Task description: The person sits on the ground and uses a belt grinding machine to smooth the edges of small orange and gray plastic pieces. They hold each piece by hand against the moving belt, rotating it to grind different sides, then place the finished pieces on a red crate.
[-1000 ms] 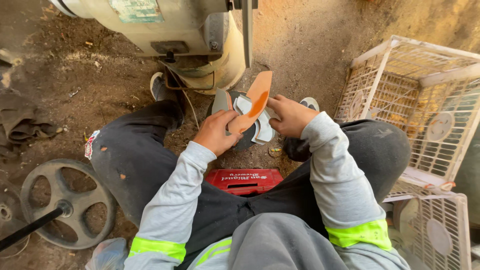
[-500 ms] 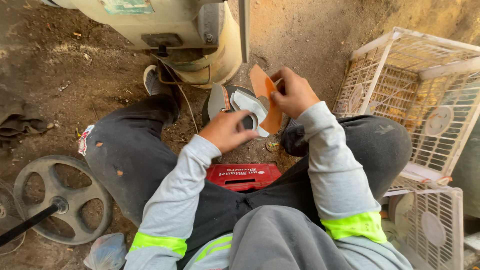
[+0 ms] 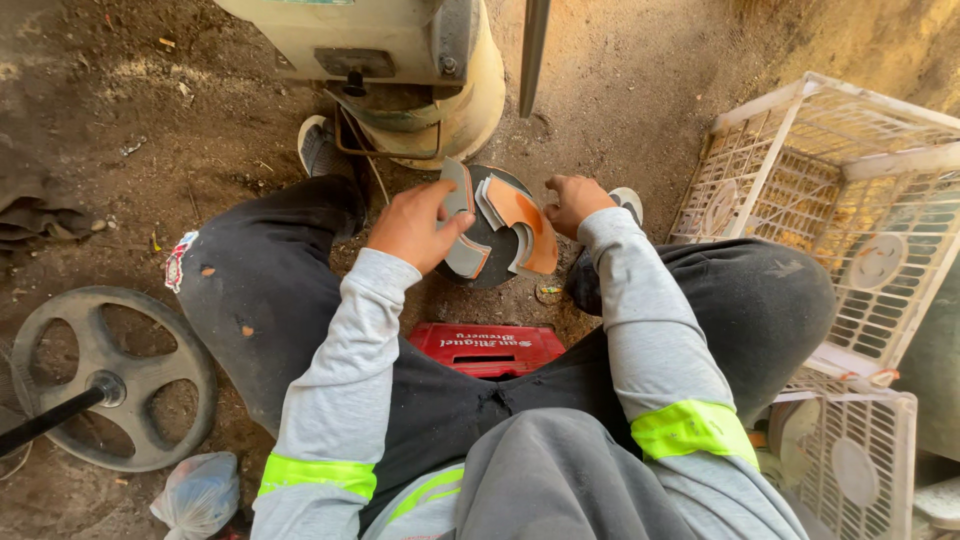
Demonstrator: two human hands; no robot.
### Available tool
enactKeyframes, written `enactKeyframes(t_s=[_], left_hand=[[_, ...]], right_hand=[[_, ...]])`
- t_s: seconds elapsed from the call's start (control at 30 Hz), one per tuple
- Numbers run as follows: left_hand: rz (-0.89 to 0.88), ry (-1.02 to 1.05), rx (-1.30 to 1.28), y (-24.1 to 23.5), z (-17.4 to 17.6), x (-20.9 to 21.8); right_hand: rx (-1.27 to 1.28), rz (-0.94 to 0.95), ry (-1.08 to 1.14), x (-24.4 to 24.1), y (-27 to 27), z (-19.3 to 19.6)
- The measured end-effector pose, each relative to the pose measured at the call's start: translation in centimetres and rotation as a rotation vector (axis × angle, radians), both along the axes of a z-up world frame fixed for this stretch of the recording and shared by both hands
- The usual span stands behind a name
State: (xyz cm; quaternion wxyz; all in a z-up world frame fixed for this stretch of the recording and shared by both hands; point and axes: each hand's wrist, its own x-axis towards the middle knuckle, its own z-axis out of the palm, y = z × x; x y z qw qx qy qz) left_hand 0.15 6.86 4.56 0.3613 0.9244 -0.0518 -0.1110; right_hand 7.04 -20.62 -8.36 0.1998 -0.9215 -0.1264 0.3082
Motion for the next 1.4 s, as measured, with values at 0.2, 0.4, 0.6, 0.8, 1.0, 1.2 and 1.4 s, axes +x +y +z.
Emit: enactKeyframes(t_s=[0.2, 0.4, 0.6, 0.8, 1.0, 1.2, 1.4], left_hand=[[0.159, -0.027, -0.031, 1.0, 1.4, 0.7], [0.198, -0.015, -0.030, 0.9, 2.2, 0.8], [0.204, 0.002, -0.039, 1.0, 1.9, 1.0], [0.094, -0.428, -0.042, 0.9, 1.0, 0.6], [-0.025, 0.611, -0.477, -3.1, 1.1, -1.1], [-0.178, 0.967, -1.097, -5.6, 2.3, -1.2], [-0.086, 0.844, -1.086, -5.7, 1.6, -0.1]], right_hand=[[0.066, 0.090, -0.230, -4.8, 6.0, 3.8], [0.149, 0.254, -0.459, -10.2, 12.2, 5.8], [0.222, 0.127, -0.521, -9.6, 12.1, 7.1], [0.511, -0.183, -0.301, -6.1, 6.6, 13.3], [0.559, -0.179, -0.098, -1.5, -1.4, 18.2], [0.764, -0.142, -0.214, -0.4, -2.0, 18.9], [0.937, -0.261, -0.367, 0.8, -0.8, 18.3]])
